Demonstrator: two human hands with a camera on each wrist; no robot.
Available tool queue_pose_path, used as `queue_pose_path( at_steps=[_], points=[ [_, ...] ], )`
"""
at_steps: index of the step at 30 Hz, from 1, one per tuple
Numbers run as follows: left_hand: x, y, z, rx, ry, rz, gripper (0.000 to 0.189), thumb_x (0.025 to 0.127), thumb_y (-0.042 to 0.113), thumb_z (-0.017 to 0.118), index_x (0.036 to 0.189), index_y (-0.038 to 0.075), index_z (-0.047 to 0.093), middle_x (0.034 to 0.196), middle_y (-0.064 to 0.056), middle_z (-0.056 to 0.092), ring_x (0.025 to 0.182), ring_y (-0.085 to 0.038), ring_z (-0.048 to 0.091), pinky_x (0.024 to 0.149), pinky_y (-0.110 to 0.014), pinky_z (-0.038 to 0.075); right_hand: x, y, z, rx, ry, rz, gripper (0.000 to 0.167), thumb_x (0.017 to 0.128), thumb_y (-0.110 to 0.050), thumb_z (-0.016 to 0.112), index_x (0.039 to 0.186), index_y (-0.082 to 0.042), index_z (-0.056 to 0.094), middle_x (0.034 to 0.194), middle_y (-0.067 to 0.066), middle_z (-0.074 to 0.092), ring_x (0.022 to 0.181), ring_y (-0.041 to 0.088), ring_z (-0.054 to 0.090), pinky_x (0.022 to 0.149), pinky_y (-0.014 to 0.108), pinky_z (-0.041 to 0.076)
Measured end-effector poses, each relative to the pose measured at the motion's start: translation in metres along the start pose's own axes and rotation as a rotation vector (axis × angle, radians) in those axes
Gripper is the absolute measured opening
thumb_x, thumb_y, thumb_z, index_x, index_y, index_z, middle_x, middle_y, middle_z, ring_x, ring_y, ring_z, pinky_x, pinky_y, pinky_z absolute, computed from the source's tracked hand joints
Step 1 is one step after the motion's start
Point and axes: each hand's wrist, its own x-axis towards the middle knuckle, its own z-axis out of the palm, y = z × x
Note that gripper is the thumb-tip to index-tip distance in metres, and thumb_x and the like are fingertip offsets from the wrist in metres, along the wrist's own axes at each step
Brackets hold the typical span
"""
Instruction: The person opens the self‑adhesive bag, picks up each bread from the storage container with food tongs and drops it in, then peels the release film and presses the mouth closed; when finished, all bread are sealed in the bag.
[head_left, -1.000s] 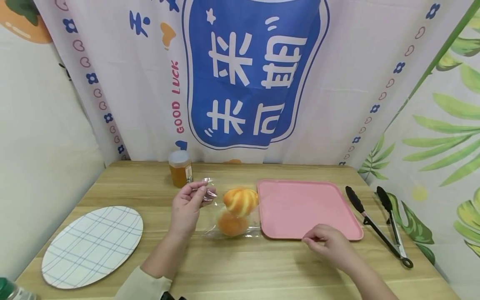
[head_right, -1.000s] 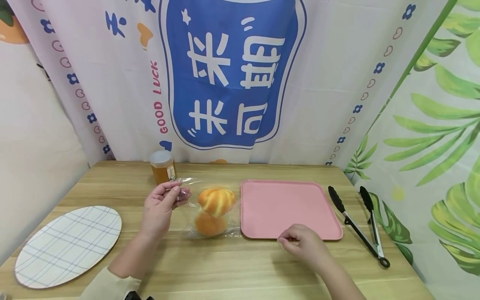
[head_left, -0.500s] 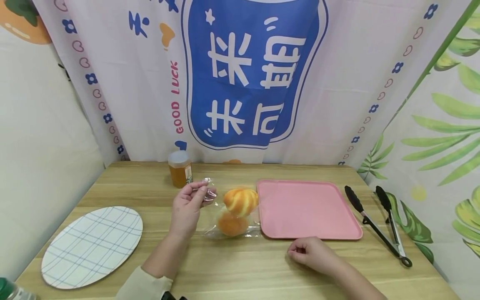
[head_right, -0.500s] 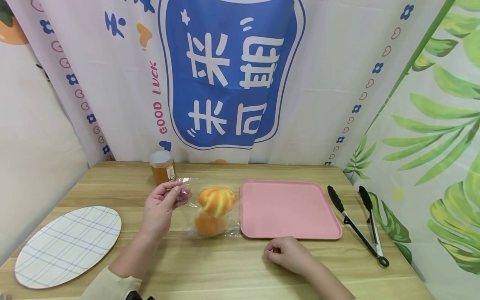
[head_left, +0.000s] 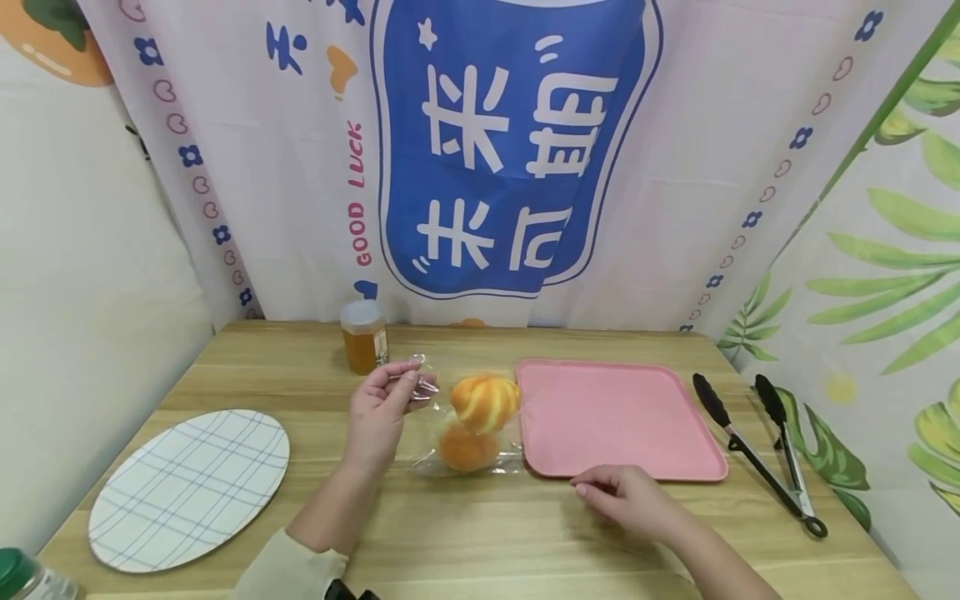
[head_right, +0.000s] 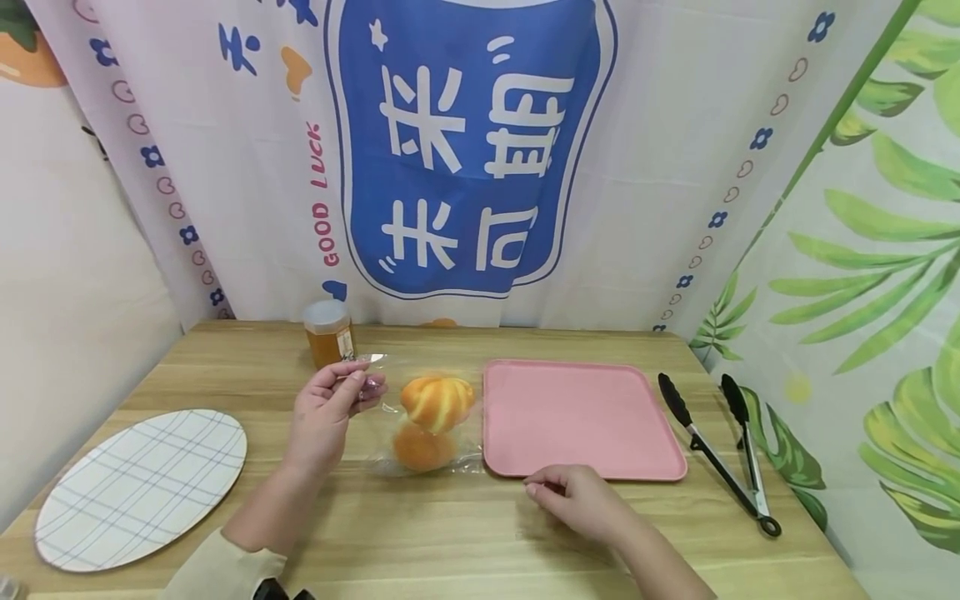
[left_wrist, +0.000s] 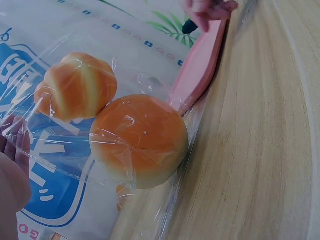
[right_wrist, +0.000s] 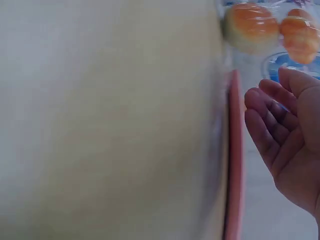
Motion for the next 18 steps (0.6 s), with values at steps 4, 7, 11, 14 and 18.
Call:
queue_pose_path(
  at_steps=[4,7,11,14,18],
  points=[
    [0.001,0.001,0.001,0.003,-0.005,0.007,0.014,0.099,0.001,0.053,0.110,-0.004,0.059,0.082,0.009,0.074,0.078,-0.008,0.072,0.075,-0.025,0.061,0.006,-0.019,-0.018,0.006,0.080,-0.035,0.037,0.097,-0.029,0.060,0.118,0.002,0.065,0.098,0.017,0.070,0.077,0.013,0.065,0.066,0.027,0.059],
    [0.001,0.001,0.000,0.003,-0.006,0.009,0.017,0.099,0.001,0.053,0.112,-0.008,0.058,0.081,0.010,0.074,0.078,-0.008,0.072,0.076,-0.025,0.061,0.018,-0.034,-0.030,-0.009,0.166,-0.073,0.035,0.096,-0.025,0.062,0.120,0.001,0.064,0.109,0.019,0.069,0.087,0.014,0.065,0.073,0.025,0.058],
    [0.002,0.000,-0.001,0.014,-0.009,0.013,0.015,0.099,0.001,0.052,0.111,-0.006,0.059,0.082,0.009,0.074,0.078,-0.008,0.072,0.077,-0.027,0.061,0.044,-0.051,-0.034,0.028,0.251,-0.102,0.036,0.095,-0.021,0.064,0.125,0.001,0.062,0.121,0.020,0.067,0.100,0.018,0.065,0.082,0.021,0.055],
    [0.002,-0.001,-0.002,0.023,-0.027,0.025,0.012,0.099,0.002,0.053,0.107,0.001,0.061,0.083,0.008,0.074,0.079,-0.008,0.072,0.077,-0.025,0.061,0.062,-0.059,-0.030,0.149,0.259,-0.100,0.038,0.095,-0.016,0.064,0.127,0.003,0.060,0.126,0.022,0.064,0.106,0.018,0.064,0.088,0.021,0.055],
    [0.002,0.000,-0.003,0.034,-0.066,0.036,0.010,0.100,0.005,0.053,0.106,0.006,0.061,0.084,0.009,0.074,0.082,-0.009,0.072,0.079,-0.025,0.060,0.078,-0.065,-0.021,0.284,0.305,-0.071,0.031,0.094,-0.015,0.066,0.119,0.002,0.064,0.121,0.018,0.067,0.101,0.007,0.064,0.090,0.023,0.054]
  ],
)
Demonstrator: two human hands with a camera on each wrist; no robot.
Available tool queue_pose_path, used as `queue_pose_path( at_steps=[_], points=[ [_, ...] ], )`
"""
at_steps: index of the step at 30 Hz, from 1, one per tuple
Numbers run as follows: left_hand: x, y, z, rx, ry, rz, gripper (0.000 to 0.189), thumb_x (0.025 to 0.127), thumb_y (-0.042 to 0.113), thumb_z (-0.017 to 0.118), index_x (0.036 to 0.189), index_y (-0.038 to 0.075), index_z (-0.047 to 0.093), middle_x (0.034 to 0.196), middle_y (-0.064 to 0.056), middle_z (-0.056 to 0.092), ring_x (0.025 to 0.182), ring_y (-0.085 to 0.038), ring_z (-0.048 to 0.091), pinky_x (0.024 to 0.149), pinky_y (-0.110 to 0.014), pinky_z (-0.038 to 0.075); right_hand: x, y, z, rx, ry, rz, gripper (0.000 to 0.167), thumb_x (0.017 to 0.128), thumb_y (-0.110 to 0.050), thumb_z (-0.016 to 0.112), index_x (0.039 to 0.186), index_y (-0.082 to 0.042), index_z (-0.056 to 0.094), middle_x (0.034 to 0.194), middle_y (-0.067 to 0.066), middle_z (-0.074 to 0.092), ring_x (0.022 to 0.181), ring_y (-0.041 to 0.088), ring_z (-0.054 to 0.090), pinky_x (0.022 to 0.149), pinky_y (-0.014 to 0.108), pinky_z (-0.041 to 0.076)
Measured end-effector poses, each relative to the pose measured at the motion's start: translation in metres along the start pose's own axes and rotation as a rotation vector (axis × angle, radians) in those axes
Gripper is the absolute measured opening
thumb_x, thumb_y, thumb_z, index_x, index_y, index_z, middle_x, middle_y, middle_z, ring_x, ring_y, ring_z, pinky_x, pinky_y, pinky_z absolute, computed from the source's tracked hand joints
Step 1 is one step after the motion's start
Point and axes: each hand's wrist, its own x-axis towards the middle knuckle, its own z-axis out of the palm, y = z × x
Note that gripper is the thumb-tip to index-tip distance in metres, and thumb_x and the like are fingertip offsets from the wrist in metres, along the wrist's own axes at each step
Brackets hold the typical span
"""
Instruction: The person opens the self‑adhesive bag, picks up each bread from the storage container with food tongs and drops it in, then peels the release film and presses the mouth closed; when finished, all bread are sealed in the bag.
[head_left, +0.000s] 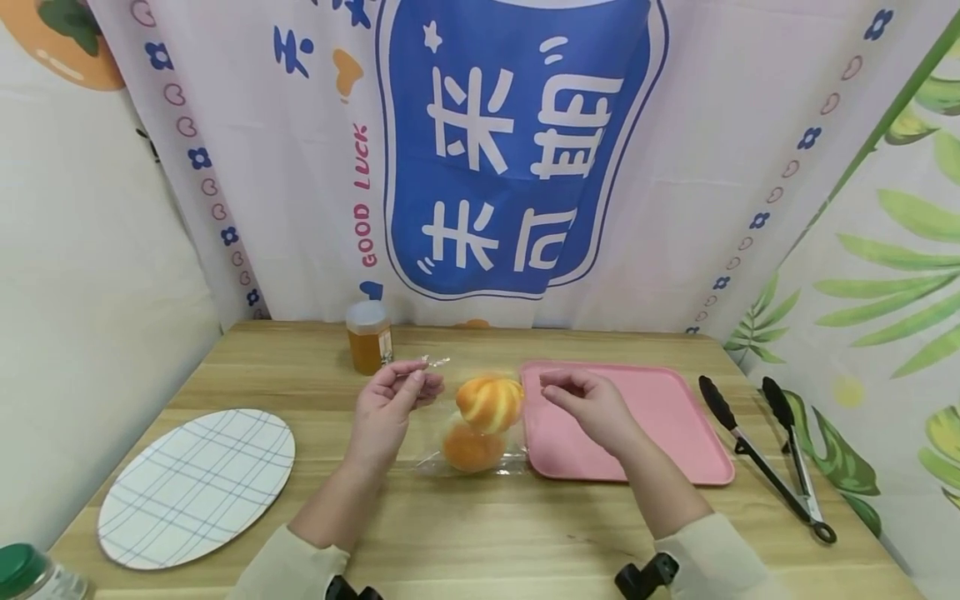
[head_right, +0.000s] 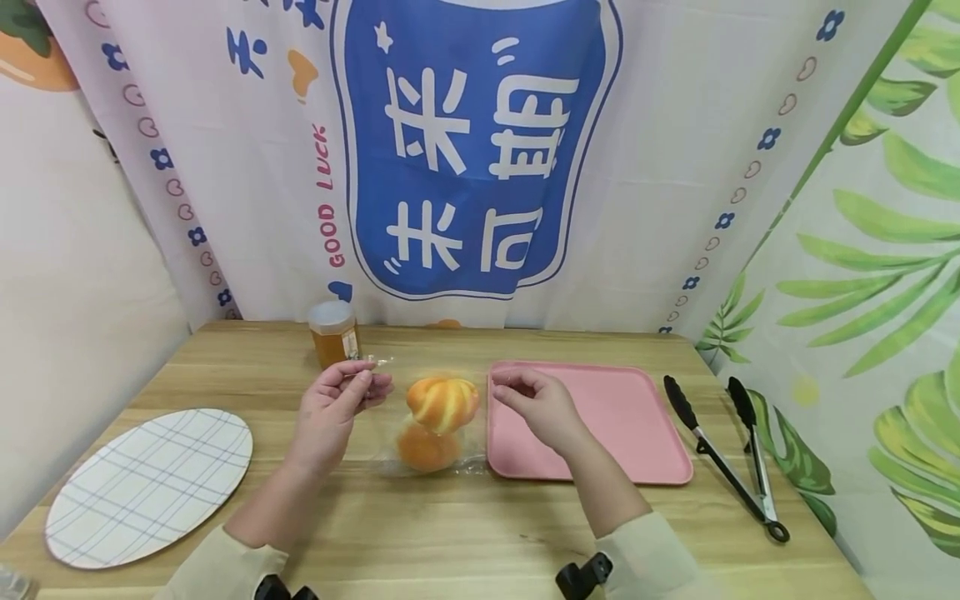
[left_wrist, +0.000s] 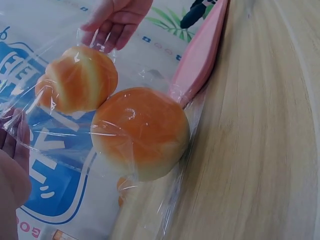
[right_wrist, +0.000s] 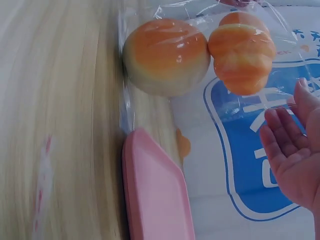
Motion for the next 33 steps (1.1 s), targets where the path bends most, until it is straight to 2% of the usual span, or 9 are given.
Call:
queue_pose_path(
  at_steps=[4,9,13,15,17,19,26,30,33],
  points=[
    [-0.001,0.001,-0.003,0.018,-0.047,-0.016,0.015,0.100,0.006,0.053,0.113,0.000,0.058,0.086,0.011,0.074,0.086,-0.008,0.072,0.083,-0.024,0.060,0.005,-0.001,0.007,0.079,0.054,0.013,0.025,0.093,-0.015,0.067,0.109,0.005,0.067,0.102,0.003,0.073,0.092,0.001,0.065,0.091,0.029,0.056],
    [-0.002,0.001,-0.011,0.038,-0.107,-0.049,0.028,0.094,0.002,0.062,0.119,-0.008,0.055,0.090,0.014,0.075,0.092,-0.005,0.072,0.088,-0.022,0.058,0.005,-0.003,0.011,0.111,0.081,0.013,0.023,0.092,-0.015,0.068,0.102,0.006,0.067,0.089,-0.009,0.072,0.087,0.002,0.066,0.086,0.026,0.057],
    [-0.001,0.001,-0.015,0.037,-0.085,-0.042,0.012,0.093,0.001,0.063,0.103,0.002,0.068,0.089,0.012,0.076,0.089,-0.005,0.072,0.086,-0.024,0.058,0.005,-0.004,0.012,0.109,0.105,0.012,0.024,0.091,-0.013,0.069,0.104,0.006,0.068,0.085,-0.014,0.071,0.085,0.002,0.066,0.084,0.024,0.056],
    [-0.001,0.003,-0.017,0.028,-0.075,-0.032,0.015,0.093,0.000,0.062,0.094,0.013,0.071,0.088,0.011,0.076,0.088,-0.005,0.073,0.085,-0.025,0.059,0.005,-0.005,0.012,0.113,0.115,0.009,0.024,0.091,-0.012,0.069,0.105,0.007,0.068,0.084,-0.014,0.071,0.084,0.001,0.067,0.083,0.024,0.057],
    [0.000,0.006,-0.019,0.015,-0.078,-0.026,0.023,0.093,0.000,0.063,0.088,0.021,0.071,0.087,0.011,0.076,0.087,-0.005,0.073,0.084,-0.025,0.059,0.004,-0.005,0.012,0.120,0.119,-0.005,0.026,0.091,-0.011,0.069,0.107,0.009,0.067,0.083,-0.013,0.073,0.083,0.001,0.068,0.083,0.023,0.057],
    [0.000,0.008,-0.022,-0.002,-0.090,-0.025,0.027,0.092,0.000,0.063,0.086,0.024,0.072,0.087,0.011,0.076,0.087,-0.005,0.073,0.083,-0.025,0.059,0.003,-0.005,0.012,0.130,0.122,-0.016,0.026,0.091,-0.010,0.068,0.106,0.011,0.066,0.083,-0.010,0.074,0.081,0.001,0.068,0.081,0.023,0.058],
    [0.002,0.006,-0.034,0.018,-0.174,-0.065,0.026,0.092,0.001,0.063,0.087,0.024,0.074,0.089,0.011,0.076,0.087,-0.006,0.073,0.080,-0.025,0.060,0.000,-0.001,0.014,0.160,0.071,-0.073,0.025,0.093,-0.001,0.062,0.110,0.017,0.061,0.086,0.006,0.075,0.077,0.001,0.068,0.077,0.024,0.060],
    [0.003,0.003,-0.040,0.046,-0.216,-0.058,0.023,0.092,0.003,0.065,0.089,0.024,0.075,0.090,0.011,0.076,0.088,-0.006,0.073,0.080,-0.024,0.060,-0.001,0.000,0.013,0.157,0.037,-0.086,0.023,0.093,0.001,0.061,0.109,0.017,0.061,0.096,0.017,0.074,0.079,0.000,0.069,0.079,0.024,0.060],
    [0.005,0.002,-0.044,0.063,-0.237,-0.038,0.020,0.092,0.003,0.065,0.092,0.020,0.076,0.089,0.011,0.076,0.085,-0.005,0.073,0.079,-0.024,0.060,-0.002,0.000,0.011,0.114,0.029,-0.090,0.020,0.093,-0.002,0.063,0.103,0.015,0.064,0.100,0.020,0.073,0.082,-0.001,0.068,0.081,0.021,0.058]
  ],
)
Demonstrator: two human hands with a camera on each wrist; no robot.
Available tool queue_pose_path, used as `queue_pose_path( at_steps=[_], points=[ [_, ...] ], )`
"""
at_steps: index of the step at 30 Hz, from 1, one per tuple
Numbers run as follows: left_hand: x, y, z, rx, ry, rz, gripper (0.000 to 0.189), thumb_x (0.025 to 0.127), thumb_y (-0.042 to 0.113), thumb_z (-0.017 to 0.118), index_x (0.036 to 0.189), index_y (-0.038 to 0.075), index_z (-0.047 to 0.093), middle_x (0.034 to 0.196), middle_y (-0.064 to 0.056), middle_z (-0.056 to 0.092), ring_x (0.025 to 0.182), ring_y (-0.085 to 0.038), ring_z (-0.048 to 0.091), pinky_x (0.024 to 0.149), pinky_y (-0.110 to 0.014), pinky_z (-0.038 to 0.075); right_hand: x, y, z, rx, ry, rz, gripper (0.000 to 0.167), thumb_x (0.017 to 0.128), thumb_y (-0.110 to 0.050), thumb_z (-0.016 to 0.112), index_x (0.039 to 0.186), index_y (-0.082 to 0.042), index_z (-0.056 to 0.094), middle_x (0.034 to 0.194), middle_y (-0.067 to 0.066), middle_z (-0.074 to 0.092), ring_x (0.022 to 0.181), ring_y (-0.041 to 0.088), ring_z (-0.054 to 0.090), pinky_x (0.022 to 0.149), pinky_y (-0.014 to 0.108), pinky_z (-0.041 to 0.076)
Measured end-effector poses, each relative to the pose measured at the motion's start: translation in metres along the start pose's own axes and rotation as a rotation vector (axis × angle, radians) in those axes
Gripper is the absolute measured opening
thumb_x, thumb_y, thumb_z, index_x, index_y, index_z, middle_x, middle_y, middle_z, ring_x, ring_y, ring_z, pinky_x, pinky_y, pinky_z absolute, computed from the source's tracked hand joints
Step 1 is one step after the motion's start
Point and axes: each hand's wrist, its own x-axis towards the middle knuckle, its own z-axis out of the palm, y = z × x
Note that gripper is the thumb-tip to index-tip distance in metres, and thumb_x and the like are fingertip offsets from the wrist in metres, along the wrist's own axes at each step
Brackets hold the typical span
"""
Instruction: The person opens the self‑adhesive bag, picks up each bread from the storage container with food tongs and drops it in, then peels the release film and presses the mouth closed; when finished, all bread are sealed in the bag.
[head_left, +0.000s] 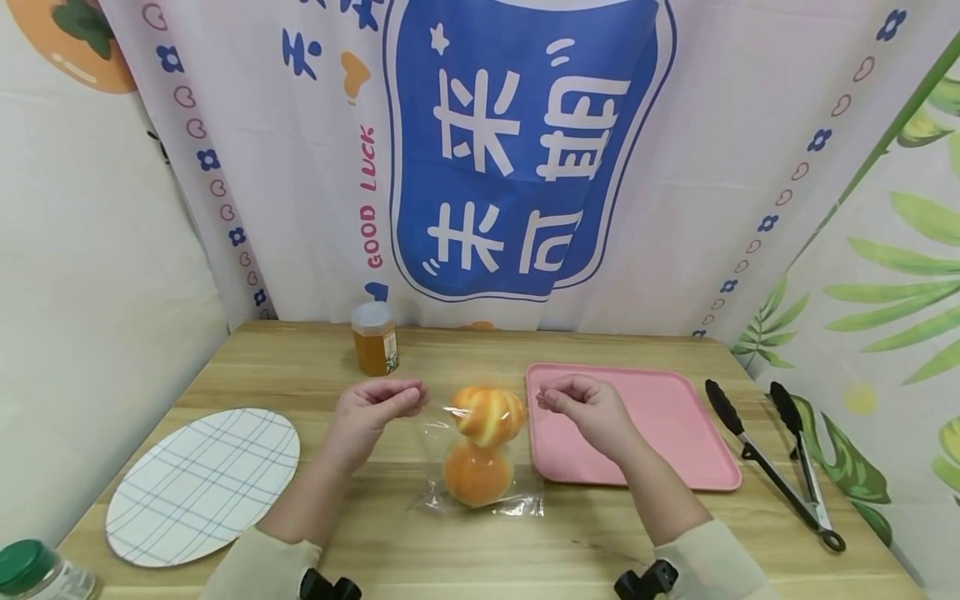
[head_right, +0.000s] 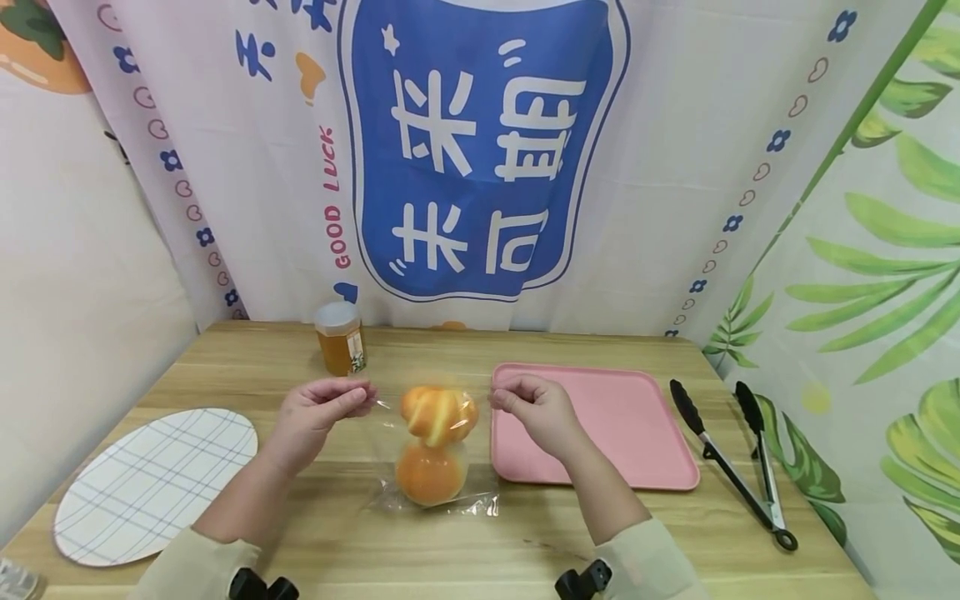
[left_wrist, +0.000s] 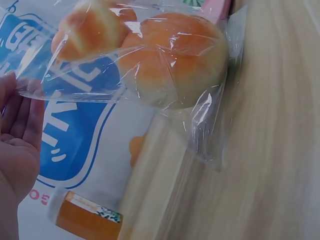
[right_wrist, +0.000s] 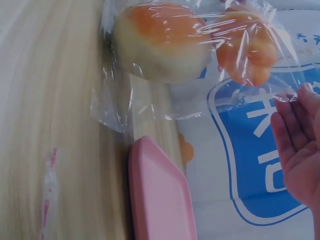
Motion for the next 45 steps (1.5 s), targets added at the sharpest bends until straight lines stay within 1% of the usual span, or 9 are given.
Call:
queue_pose_path(
  at_steps=[5,13,20,25,29,35,37,41,45],
  points=[
    [0.000,0.003,-0.002,-0.008,-0.032,0.024,0.030,0.091,-0.003,0.064,0.091,0.025,0.075,0.087,0.011,0.075,0.080,-0.005,0.072,0.076,-0.022,0.060,-0.002,-0.001,-0.004,-0.021,-0.021,-0.016,0.020,0.092,-0.003,0.064,0.103,0.014,0.065,0.100,0.013,0.075,0.083,-0.001,0.068,0.080,0.020,0.058],
    [0.000,0.003,-0.006,-0.039,-0.134,0.093,0.035,0.093,-0.006,0.059,0.096,0.025,0.075,0.091,0.009,0.076,0.083,-0.005,0.072,0.076,-0.023,0.060,-0.002,-0.001,-0.008,0.064,-0.076,-0.050,0.028,0.091,0.003,0.062,0.114,0.017,0.060,0.090,-0.019,0.073,0.085,-0.001,0.069,0.077,0.022,0.060],
    [0.000,0.003,-0.007,-0.041,-0.185,0.134,0.040,0.092,-0.010,0.056,0.095,0.025,0.075,0.092,0.009,0.076,0.083,-0.005,0.072,0.075,-0.023,0.061,-0.003,-0.001,-0.013,0.069,-0.112,-0.094,0.021,0.090,0.008,0.058,0.108,0.018,0.063,0.088,-0.018,0.073,0.085,-0.002,0.069,0.077,0.020,0.059],
    [0.000,0.004,-0.008,0.014,-0.185,0.125,0.037,0.093,-0.008,0.055,0.091,0.023,0.075,0.090,0.010,0.074,0.082,-0.004,0.071,0.075,-0.022,0.061,-0.003,-0.001,-0.015,0.066,-0.127,-0.118,0.011,0.087,0.012,0.057,0.090,0.014,0.068,0.087,-0.016,0.073,0.085,-0.001,0.069,0.078,0.020,0.059],
    [0.000,0.005,-0.008,0.099,-0.174,0.120,0.032,0.093,-0.008,0.054,0.088,0.018,0.074,0.090,0.010,0.073,0.081,-0.003,0.069,0.076,-0.022,0.060,-0.003,-0.001,-0.017,0.046,-0.136,-0.121,0.010,0.087,0.012,0.057,0.085,0.014,0.067,0.087,-0.019,0.072,0.087,-0.001,0.068,0.078,0.020,0.058],
    [-0.002,0.008,-0.007,0.282,-0.154,0.090,0.016,0.093,-0.008,0.051,0.093,-0.007,0.066,0.092,0.011,0.070,0.086,-0.004,0.068,0.080,-0.022,0.059,-0.003,-0.001,-0.018,0.033,-0.141,-0.113,0.009,0.087,0.012,0.057,0.085,0.018,0.063,0.086,-0.019,0.072,0.085,-0.002,0.067,0.078,0.019,0.058],
    [-0.002,0.010,-0.006,0.317,-0.145,0.071,0.014,0.093,-0.007,0.052,0.096,-0.011,0.065,0.094,0.005,0.072,0.086,-0.004,0.067,0.081,-0.021,0.059,-0.003,-0.001,-0.018,0.035,-0.148,-0.124,0.009,0.088,0.013,0.056,0.086,0.020,0.062,0.086,-0.020,0.071,0.085,-0.002,0.067,0.078,0.019,0.058],
    [-0.005,0.015,-0.003,0.309,-0.120,0.050,0.014,0.094,-0.001,0.055,0.095,-0.010,0.066,0.095,0.001,0.073,0.087,-0.004,0.067,0.082,-0.020,0.058,-0.003,0.000,-0.018,0.024,-0.148,-0.128,0.010,0.088,0.012,0.056,0.087,0.020,0.061,0.085,-0.022,0.070,0.085,-0.003,0.066,0.079,0.019,0.058],
    [-0.005,0.017,0.001,0.320,-0.076,0.038,0.014,0.093,0.008,0.064,0.089,-0.005,0.069,0.088,0.007,0.073,0.081,-0.003,0.065,0.074,-0.018,0.056,-0.003,-0.001,-0.019,0.011,-0.140,-0.120,0.009,0.088,0.012,0.056,0.085,0.017,0.063,0.083,-0.022,0.070,0.084,-0.002,0.067,0.079,0.019,0.058]
  ],
)
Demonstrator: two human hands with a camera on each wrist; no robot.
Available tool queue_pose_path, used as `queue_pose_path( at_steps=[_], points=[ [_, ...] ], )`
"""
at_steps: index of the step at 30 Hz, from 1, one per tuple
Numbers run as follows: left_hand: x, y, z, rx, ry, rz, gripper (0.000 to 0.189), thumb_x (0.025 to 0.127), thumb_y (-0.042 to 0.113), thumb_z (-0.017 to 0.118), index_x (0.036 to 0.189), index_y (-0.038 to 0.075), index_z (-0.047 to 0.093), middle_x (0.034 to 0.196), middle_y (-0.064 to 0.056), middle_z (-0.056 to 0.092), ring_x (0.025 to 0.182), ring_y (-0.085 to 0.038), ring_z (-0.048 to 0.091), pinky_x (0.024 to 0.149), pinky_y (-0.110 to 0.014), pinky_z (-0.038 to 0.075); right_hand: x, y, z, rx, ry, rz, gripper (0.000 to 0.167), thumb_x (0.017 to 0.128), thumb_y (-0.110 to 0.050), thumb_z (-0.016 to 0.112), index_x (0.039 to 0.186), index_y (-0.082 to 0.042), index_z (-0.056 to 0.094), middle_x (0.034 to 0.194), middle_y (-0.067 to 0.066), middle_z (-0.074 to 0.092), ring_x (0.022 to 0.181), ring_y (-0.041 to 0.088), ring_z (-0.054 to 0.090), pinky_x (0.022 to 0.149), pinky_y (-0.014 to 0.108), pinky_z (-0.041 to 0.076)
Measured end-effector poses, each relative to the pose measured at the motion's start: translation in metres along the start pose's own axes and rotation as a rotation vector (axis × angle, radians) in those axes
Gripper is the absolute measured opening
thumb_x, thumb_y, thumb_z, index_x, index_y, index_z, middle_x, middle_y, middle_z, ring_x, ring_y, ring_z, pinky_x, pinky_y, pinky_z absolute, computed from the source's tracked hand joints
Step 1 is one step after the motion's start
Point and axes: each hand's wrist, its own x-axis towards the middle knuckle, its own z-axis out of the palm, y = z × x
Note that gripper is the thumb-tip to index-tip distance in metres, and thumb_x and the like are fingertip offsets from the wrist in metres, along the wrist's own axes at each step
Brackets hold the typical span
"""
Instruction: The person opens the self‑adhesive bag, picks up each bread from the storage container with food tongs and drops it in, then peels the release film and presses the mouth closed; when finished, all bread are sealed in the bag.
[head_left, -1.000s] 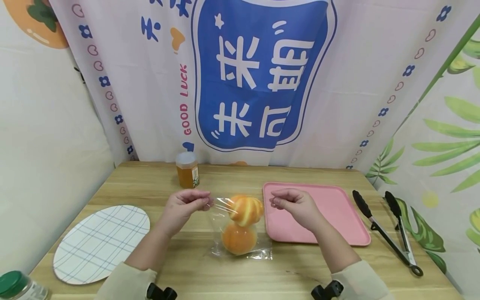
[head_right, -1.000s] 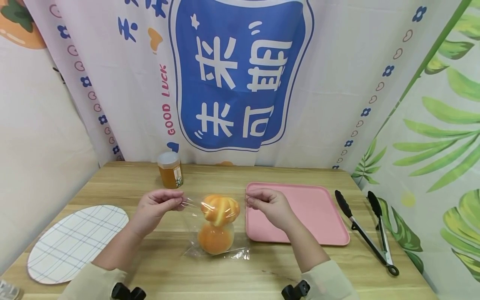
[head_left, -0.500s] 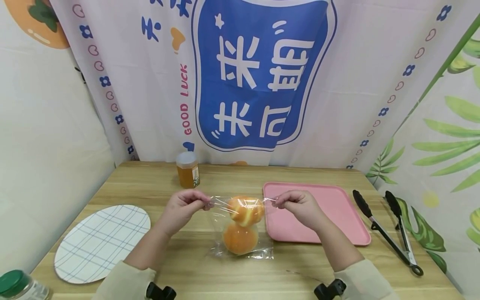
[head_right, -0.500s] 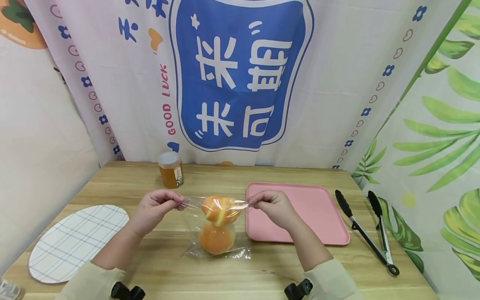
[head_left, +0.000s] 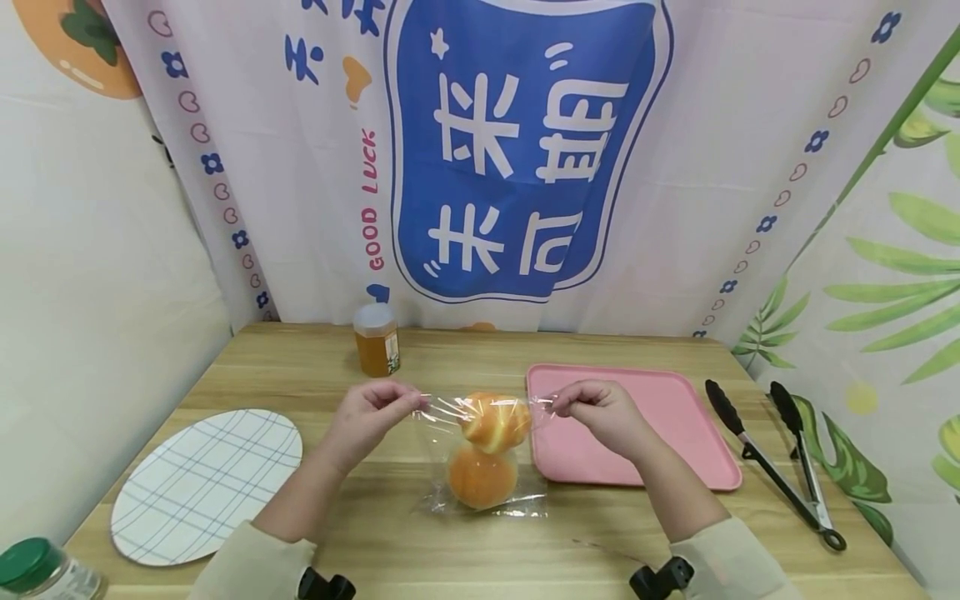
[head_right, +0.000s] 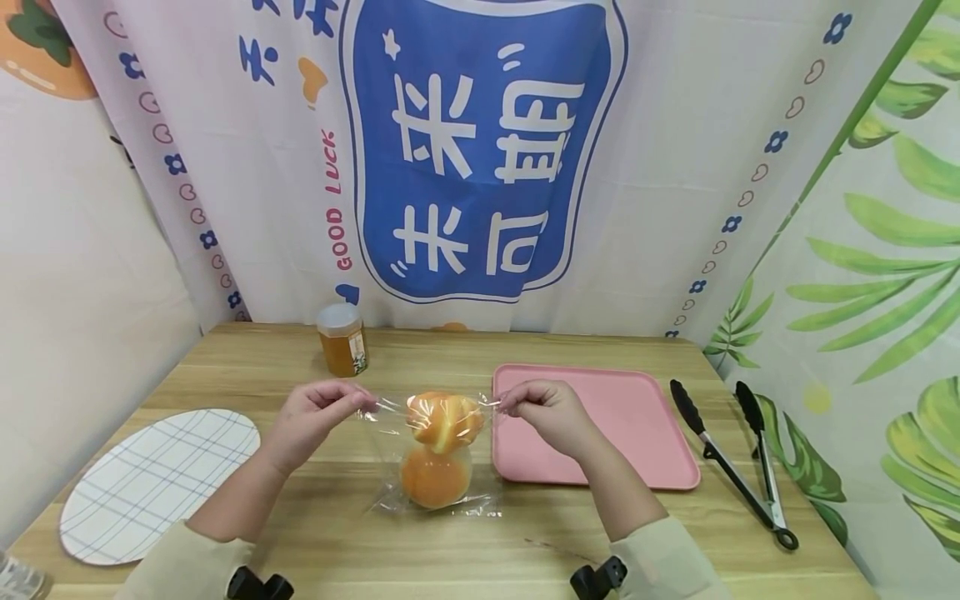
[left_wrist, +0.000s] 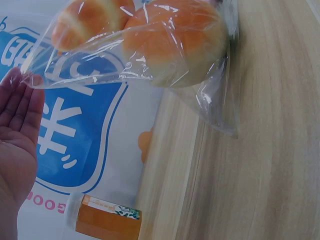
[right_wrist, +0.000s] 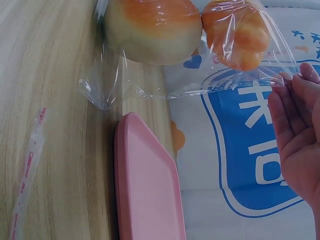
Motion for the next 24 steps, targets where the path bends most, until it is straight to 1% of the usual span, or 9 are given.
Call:
queue_pose_path(
  at_steps=[2,4,6,9,12,16,19,22,24],
  points=[
    [0.001,0.000,0.002,0.015,0.019,-0.023,0.013,0.090,0.010,0.070,0.089,-0.003,0.070,0.084,0.009,0.072,0.076,-0.004,0.063,0.068,-0.018,0.054,0.000,-0.001,0.000,0.000,-0.002,-0.002,0.009,0.089,0.011,0.057,0.085,0.014,0.064,0.084,-0.022,0.070,0.085,-0.002,0.067,0.079,0.019,0.058],
    [0.001,0.000,0.004,0.015,0.019,-0.027,0.014,0.087,0.007,0.072,0.093,-0.006,0.069,0.082,0.011,0.071,0.072,-0.005,0.061,0.064,-0.018,0.052,-0.001,-0.002,0.000,-0.008,-0.015,-0.003,0.008,0.089,0.010,0.058,0.088,0.014,0.064,0.086,-0.021,0.070,0.086,-0.001,0.067,0.080,0.020,0.058],
    [0.002,0.000,0.006,0.002,0.013,-0.027,0.017,0.085,0.002,0.072,0.097,-0.010,0.067,0.081,0.014,0.070,0.071,-0.004,0.061,0.063,-0.017,0.053,-0.001,-0.003,0.000,-0.025,-0.033,0.001,0.010,0.090,0.006,0.059,0.094,0.013,0.065,0.089,-0.018,0.071,0.086,-0.001,0.066,0.080,0.020,0.058],
    [0.002,-0.001,0.008,-0.011,0.007,-0.019,0.019,0.084,-0.001,0.072,0.099,-0.012,0.065,0.081,0.016,0.070,0.073,-0.003,0.062,0.065,-0.016,0.054,-0.002,-0.006,-0.001,-0.047,-0.063,-0.006,0.019,0.093,0.000,0.057,0.102,0.015,0.065,0.094,-0.012,0.071,0.087,0.000,0.065,0.082,0.021,0.057],
    [0.001,-0.002,0.008,-0.011,0.014,-0.020,0.020,0.084,-0.001,0.072,0.099,-0.012,0.066,0.082,0.017,0.070,0.073,-0.003,0.063,0.066,-0.016,0.054,-0.002,-0.008,0.001,-0.053,-0.060,0.011,0.024,0.094,-0.005,0.060,0.104,0.015,0.064,0.094,-0.008,0.072,0.086,0.000,0.065,0.081,0.020,0.056],
    [0.001,-0.002,0.008,0.000,0.030,-0.027,0.019,0.084,0.000,0.072,0.098,-0.012,0.065,0.081,0.016,0.069,0.072,-0.004,0.061,0.065,-0.016,0.053,0.000,-0.008,0.005,-0.062,0.007,0.094,0.026,0.087,-0.007,0.073,0.102,0.013,0.067,0.089,-0.009,0.072,0.081,0.000,0.065,0.076,0.019,0.057],
    [0.002,-0.003,0.009,0.013,0.046,-0.043,0.018,0.084,0.000,0.072,0.097,-0.010,0.065,0.078,0.015,0.068,0.071,-0.004,0.060,0.063,-0.016,0.052,0.001,-0.008,0.007,-0.074,0.080,0.142,0.024,0.084,-0.006,0.076,0.100,0.010,0.068,0.086,-0.007,0.072,0.079,0.001,0.065,0.075,0.019,0.057],
    [0.002,-0.003,0.009,0.024,0.061,-0.056,0.016,0.084,0.000,0.073,0.095,-0.008,0.066,0.078,0.013,0.068,0.070,-0.005,0.059,0.062,-0.016,0.051,0.002,-0.008,0.009,-0.079,0.133,0.138,0.022,0.084,-0.005,0.075,0.099,0.010,0.067,0.084,-0.007,0.070,0.078,0.001,0.065,0.074,0.020,0.057],
    [0.002,-0.004,0.010,0.018,0.070,-0.046,0.017,0.083,0.001,0.074,0.096,-0.008,0.066,0.079,0.011,0.069,0.071,-0.005,0.060,0.063,-0.017,0.052,0.002,-0.006,0.010,-0.082,0.146,0.118,0.022,0.085,-0.004,0.074,0.101,0.009,0.066,0.083,-0.006,0.069,0.077,0.002,0.064,0.073,0.020,0.057]
  ],
)
